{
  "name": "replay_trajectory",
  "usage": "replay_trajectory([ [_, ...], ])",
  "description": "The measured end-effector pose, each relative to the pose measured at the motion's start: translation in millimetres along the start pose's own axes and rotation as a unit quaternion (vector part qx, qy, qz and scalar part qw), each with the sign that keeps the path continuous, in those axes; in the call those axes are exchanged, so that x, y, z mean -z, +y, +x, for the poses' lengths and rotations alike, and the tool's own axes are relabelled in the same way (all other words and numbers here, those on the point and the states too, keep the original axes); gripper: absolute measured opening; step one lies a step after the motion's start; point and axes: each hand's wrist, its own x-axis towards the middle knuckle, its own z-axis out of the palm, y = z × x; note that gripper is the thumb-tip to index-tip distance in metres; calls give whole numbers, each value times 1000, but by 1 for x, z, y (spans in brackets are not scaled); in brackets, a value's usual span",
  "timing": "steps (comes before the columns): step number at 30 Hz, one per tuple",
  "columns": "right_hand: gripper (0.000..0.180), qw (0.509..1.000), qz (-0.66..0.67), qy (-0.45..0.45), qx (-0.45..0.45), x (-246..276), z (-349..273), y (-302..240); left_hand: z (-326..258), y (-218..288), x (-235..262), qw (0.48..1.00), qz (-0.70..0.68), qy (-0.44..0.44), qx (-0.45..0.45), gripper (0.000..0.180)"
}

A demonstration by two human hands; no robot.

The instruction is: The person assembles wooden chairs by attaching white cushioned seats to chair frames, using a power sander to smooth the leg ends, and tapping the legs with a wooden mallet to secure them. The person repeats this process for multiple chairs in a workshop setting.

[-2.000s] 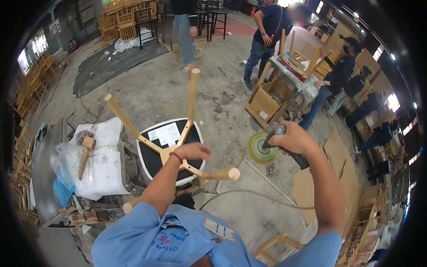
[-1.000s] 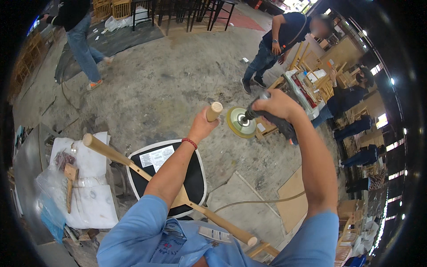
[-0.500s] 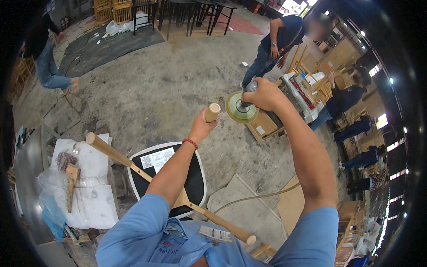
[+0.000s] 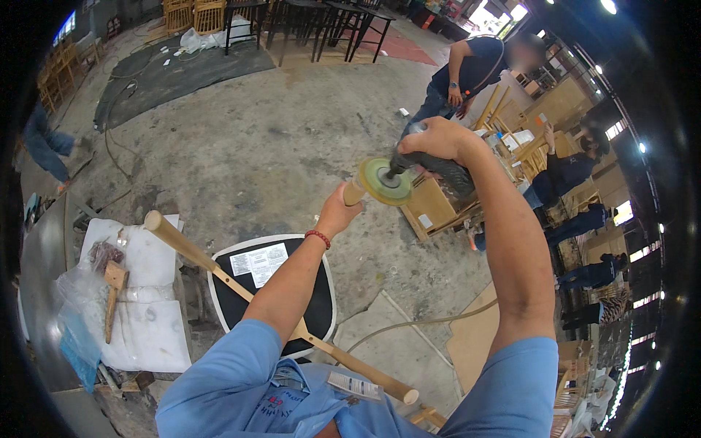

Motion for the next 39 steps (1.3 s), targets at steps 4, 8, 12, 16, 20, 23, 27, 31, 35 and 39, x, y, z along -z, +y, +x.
replay_trajectory([
  [4, 38, 998, 20, -44, -33, -14, 2, -19, 2, -3, 5, 998, 2, 18, -60, 44],
  [8, 36, 996, 60, -56, -27, -12, -5, 20, 0, -3, 3, 999, 38, -4, -23, 46],
  [12, 35, 999, 42, 1, -22, -18, -33, 45, -17, -21, 31, 999, 35, 17, -11, 40],
  [16, 33, 991, 122, 16, 50, -35, -63, 14, -105, -92, 85, 985, 26, 158, 63, 31],
  [20, 31, 979, 61, 5, 195, -67, -53, -49, -205, -137, 174, 887, 41, 407, 214, 35],
  [23, 33, 961, 2, -47, 273, -104, -53, -132, -231, -106, 239, 814, 145, 529, 189, 46],
  [27, 36, 921, -122, -113, 351, -157, -58, -233, -196, -25, 292, 871, 121, 475, -45, 54],
  [31, 37, 886, -200, -135, 395, -209, -79, -294, -175, -3, 313, 940, 18, 335, -62, 46],
  [35, 38, 862, -264, -174, 397, -227, -82, -320, -174, -12, 305, 910, 117, 384, -101, 38],
  [39, 34, 885, -236, -184, 357, -223, -63, -329, -171, -20, 302, 919, 87, 383, -40, 40],
])
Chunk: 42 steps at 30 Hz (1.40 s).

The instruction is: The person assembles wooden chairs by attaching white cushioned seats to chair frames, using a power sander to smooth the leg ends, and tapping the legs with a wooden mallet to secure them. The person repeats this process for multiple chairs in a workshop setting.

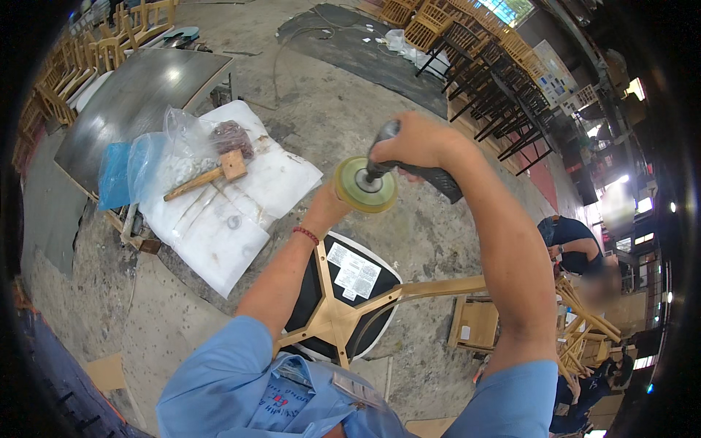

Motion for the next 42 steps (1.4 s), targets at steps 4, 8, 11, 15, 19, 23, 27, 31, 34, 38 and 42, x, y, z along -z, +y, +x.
replay_trajectory([
  [4, 28, 984, 172, 30, -25, -13, -13, 42, 3, 1, 1, 999, -37, -8, 27, 44],
  [8, 36, 983, 167, 72, 19, -38, -31, 44, 8, -8, 5, 995, -23, 30, -93, 45],
  [11, 47, 985, -12, 156, 79, -52, -25, 45, 6, -5, 0, 986, -45, 33, -156, 44],
  [15, 50, 990, -1, 143, 7, -20, -7, 37, 2, 4, -1, 1000, -28, 3, 13, 44],
  [19, 47, 979, -34, 202, -5, 3, -11, 58, 1, 12, 1, 995, 21, -17, 95, 51],
  [23, 38, 994, 45, 92, 46, -5, -19, 29, 3, 0, 3, 999, -37, 10, 29, 44],
  [27, 39, 993, 12, 96, 75, -22, -4, 19, 6, 1, 2, 999, -43, 17, -17, 45],
  [31, 46, 971, -137, 195, -3, 1, 11, 37, 3, 8, 1, 998, 3, 0, 59, 44],
  [34, 43, 983, -17, 181, -9, 9, 1, 46, 4, 13, -1, 997, 25, 3, 76, 46],
  [38, 42, 994, 29, 94, 37, -2, -2, 28, 5, 6, 4, 999, -46, 22, 15, 41],
  [42, 45, 992, 37, 116, -18, -10, 4, 24, 3, 7, 3, 998, -30, 18, 50, 41],
])
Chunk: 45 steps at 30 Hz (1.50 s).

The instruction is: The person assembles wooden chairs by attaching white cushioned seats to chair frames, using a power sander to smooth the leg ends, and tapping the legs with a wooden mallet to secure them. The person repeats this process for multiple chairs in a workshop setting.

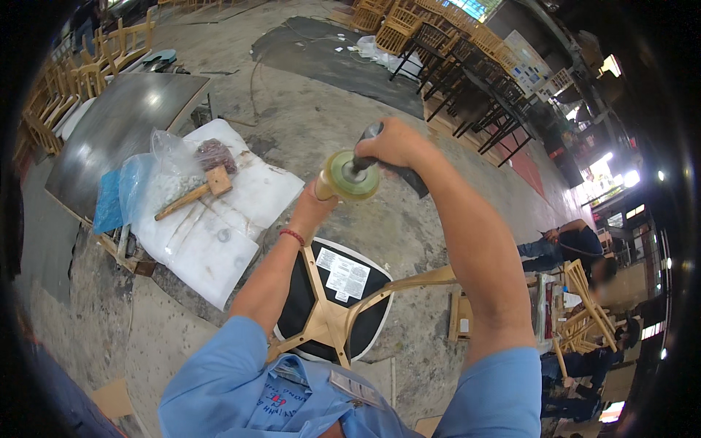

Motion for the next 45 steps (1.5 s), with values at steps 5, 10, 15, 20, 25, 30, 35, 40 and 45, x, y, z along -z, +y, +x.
replay_trajectory([
  [5, 37, 994, 51, 91, -41, 33, -47, 46, -5, -6, -4, 999, -32, -10, 36, 45],
  [10, 29, 963, 187, 178, -79, 68, -191, 92, 2, -11, -2, 988, -96, -105, 53, 52],
  [15, 55, 863, 320, 384, -77, 53, -404, 120, 38, 2, 3, 997, -30, -77, -4, 41],
  [20, 61, 611, 530, 581, -90, -54, -601, 88, 33, 36, -3, 992, 55, -26, -115, 36],
  [25, 51, 425, 621, 652, -91, -223, -706, 86, -13, 61, 28, 916, 267, -37, -296, 41],
  [30, 38, 318, 630, 674, -217, -381, -762, 79, -106, 47, 94, 904, 255, -317, -134, 44],
  [35, 39, 333, 653, 517, -442, -542, -774, 21, -228, 0, 184, 884, 198, -424, 1, 36],
  [40, 39, 400, 724, 216, -519, -641, -655, -48, -308, -55, 291, 848, 237, -464, 98, 36],
  [45, 37, 740, 581, 52, -334, -624, -441, -112, -305, -80, 418, 848, 225, -426, 220, 33],
])
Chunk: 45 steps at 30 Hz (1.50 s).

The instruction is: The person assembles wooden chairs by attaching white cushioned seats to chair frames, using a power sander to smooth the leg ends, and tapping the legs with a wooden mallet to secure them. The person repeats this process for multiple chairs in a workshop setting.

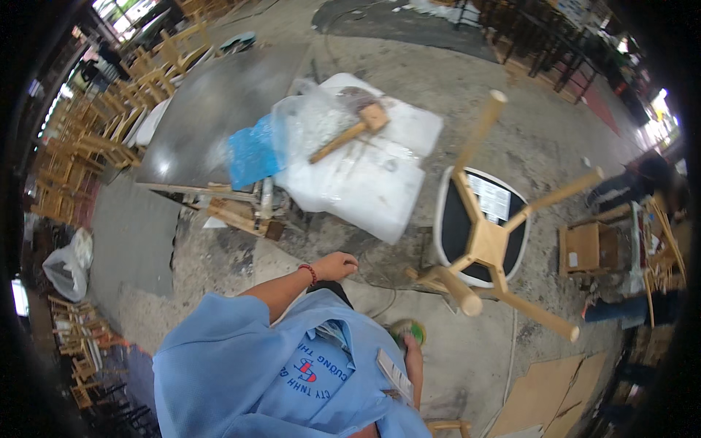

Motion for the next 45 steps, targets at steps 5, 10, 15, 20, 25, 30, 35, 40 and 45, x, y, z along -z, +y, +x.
replay_trajectory([
  [5, 32, 971, 214, -100, 31, -125, 96, -147, -53, -90, 105, 985, -21, 136, 106, 29],
  [10, 37, 958, 233, 55, 158, -228, 173, -272, -69, -96, 174, 904, -36, 364, 223, 51],
  [15, 53, 953, 181, 193, 147, -292, 256, -333, -37, -117, 184, 872, -11, 453, 185, 70],
  [20, 53, 955, 224, 183, 63, -339, 273, -375, -25, -135, 189, 871, -31, 436, 223, 56],
  [25, 56, 979, 27, 103, 172, -320, 274, -340, -41, -144, 196, 904, -74, 379, 184, 45],
  [30, 41, 915, -237, -90, 316, -284, 161, -281, -77, -112, 176, 925, -263, 232, 147, 43],
  [35, 45, 779, -419, -103, 456, -233, 61, -283, -55, 21, 155, 968, -246, 31, -34, 44],
  [40, 53, 766, -424, 139, 463, -153, -4, -289, -24, 153, 124, 975, -47, -162, -143, 50],
  [45, 50, 775, -203, 358, 480, -49, -80, -280, 13, 216, 66, 888, -82, -353, -285, 73],
])
